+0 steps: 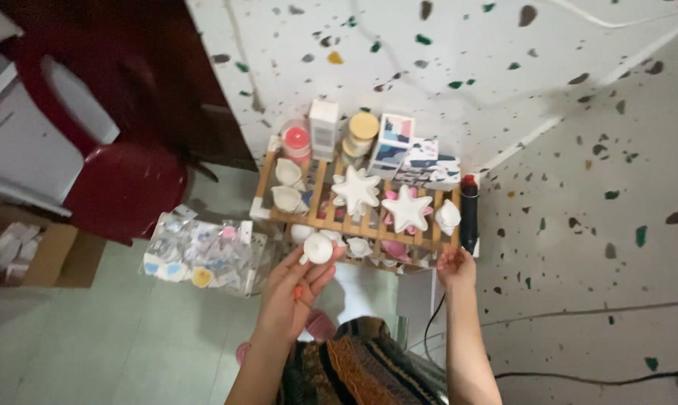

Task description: Using a heat gun to fuse decorative wax pieces into a container for wax melt production.

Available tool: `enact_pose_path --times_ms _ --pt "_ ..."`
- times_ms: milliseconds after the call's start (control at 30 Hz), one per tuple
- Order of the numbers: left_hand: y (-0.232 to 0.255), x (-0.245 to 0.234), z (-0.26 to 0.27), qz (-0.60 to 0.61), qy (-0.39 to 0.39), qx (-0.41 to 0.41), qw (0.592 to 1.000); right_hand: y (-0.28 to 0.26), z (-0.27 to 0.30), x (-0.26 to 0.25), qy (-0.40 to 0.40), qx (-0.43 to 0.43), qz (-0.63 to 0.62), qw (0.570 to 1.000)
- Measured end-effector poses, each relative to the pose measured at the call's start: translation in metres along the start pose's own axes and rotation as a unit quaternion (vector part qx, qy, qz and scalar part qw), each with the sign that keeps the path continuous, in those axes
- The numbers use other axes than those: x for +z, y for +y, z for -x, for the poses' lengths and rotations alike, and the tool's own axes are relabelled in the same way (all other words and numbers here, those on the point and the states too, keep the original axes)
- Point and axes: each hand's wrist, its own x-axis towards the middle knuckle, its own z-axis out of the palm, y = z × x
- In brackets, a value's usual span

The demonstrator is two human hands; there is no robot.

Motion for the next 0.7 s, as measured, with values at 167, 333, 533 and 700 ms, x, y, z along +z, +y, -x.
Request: enact_pose_path --times_ms 167,333,533,700 --pt "-0.016 0.018 0.000 -0.033 0.004 -0.020 0.999 -0.049 0.027 0.081 0.233 0.128 -0.197 0.944" --pt "-0.021 0.026 0.003 -0.017 0.016 -0.009 1.000 -0.067 0.000 0.090 0.245 0.068 -0.218 0.942" --pt "-0.025 0.022 0.001 -0.025 0.050 0.000 0.998 -0.061 -0.035 0.045 0.183 -0.033 -0.250 0.950" --pt "-0.029 0.016 -0.001 0.012 0.054 -0.002 0.998 -0.103 0.103 0.094 0.099 -0.523 0.179 0.828"
